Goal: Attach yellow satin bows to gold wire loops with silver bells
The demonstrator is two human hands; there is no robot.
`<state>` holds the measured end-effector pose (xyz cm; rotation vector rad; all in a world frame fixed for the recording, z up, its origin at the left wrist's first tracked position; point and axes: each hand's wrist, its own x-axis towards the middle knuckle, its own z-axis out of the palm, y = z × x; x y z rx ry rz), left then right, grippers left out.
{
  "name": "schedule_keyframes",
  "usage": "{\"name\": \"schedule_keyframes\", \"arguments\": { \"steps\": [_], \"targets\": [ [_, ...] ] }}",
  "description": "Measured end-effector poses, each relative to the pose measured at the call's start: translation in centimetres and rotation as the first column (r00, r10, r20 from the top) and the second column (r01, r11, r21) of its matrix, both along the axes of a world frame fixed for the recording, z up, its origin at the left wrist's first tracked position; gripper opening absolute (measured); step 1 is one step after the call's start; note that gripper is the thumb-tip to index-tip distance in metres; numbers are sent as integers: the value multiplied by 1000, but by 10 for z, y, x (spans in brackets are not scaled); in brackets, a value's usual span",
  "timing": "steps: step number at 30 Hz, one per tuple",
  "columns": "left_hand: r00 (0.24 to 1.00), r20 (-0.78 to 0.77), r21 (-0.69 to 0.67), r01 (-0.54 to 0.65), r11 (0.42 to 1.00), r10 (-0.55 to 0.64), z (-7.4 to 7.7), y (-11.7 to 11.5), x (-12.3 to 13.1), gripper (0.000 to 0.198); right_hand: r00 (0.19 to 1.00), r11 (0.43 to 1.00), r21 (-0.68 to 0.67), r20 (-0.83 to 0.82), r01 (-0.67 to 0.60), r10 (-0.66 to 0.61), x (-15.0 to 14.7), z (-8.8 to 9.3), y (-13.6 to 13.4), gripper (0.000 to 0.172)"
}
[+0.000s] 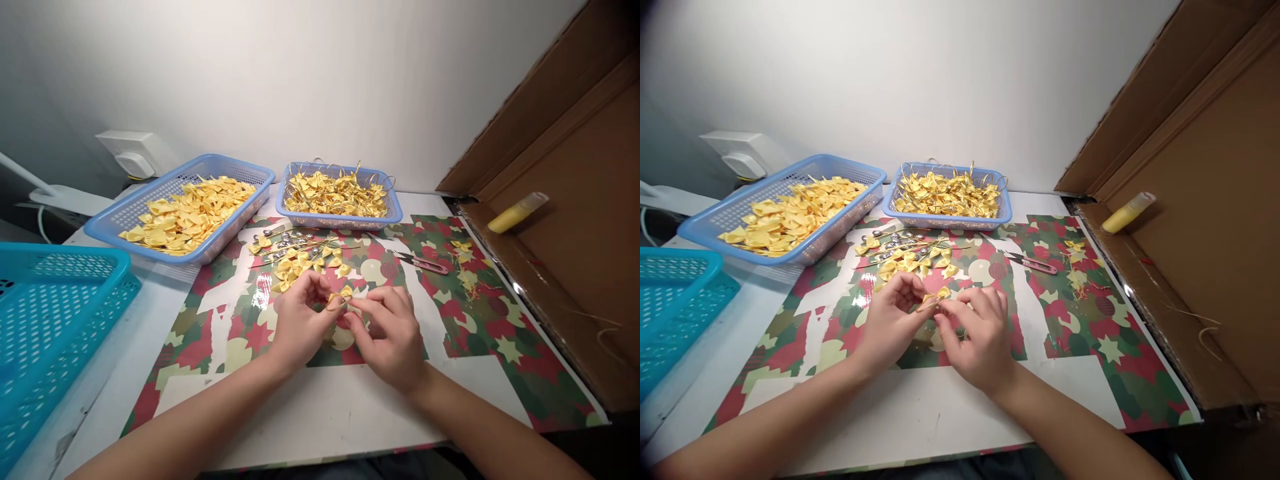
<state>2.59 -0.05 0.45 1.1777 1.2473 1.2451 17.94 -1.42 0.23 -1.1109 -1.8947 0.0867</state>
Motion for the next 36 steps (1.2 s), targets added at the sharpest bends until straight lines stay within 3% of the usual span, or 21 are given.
{"name": "schedule_keyframes", "arguments": {
  "steps": [4, 9, 15, 22, 27, 36],
  "targets": [
    [993, -114, 122, 22, 992, -8, -2, -5, 1, 18, 996, 997, -15, -24, 80, -81, -1, -2, 2, 2],
    [983, -185, 215, 41, 976, -1, -3, -7, 1, 15, 998, 998, -43, -51, 34, -36, 0, -4, 6, 12],
    [984, -178, 173, 49, 984, -18, 0, -6, 1, 14, 998, 999, 3, -41, 40, -40, -5, -6, 7, 14],
    [955, -284, 219, -24, 975, 87, 7, -5, 3, 17, 994, 997, 42, -81, 71, -67, -9, -10, 8, 14],
    [962, -270, 160, 1, 987, 43, 2, -2, 0, 17, 997, 993, 88, 0, 80, -80, -8, -13, 12, 11],
    [975, -220, 102, -15, 995, 37, -7, 1, -1, 20, 999, 1000, 12, 33, 25, -26, -8, -13, 13, 15]
  ]
}}
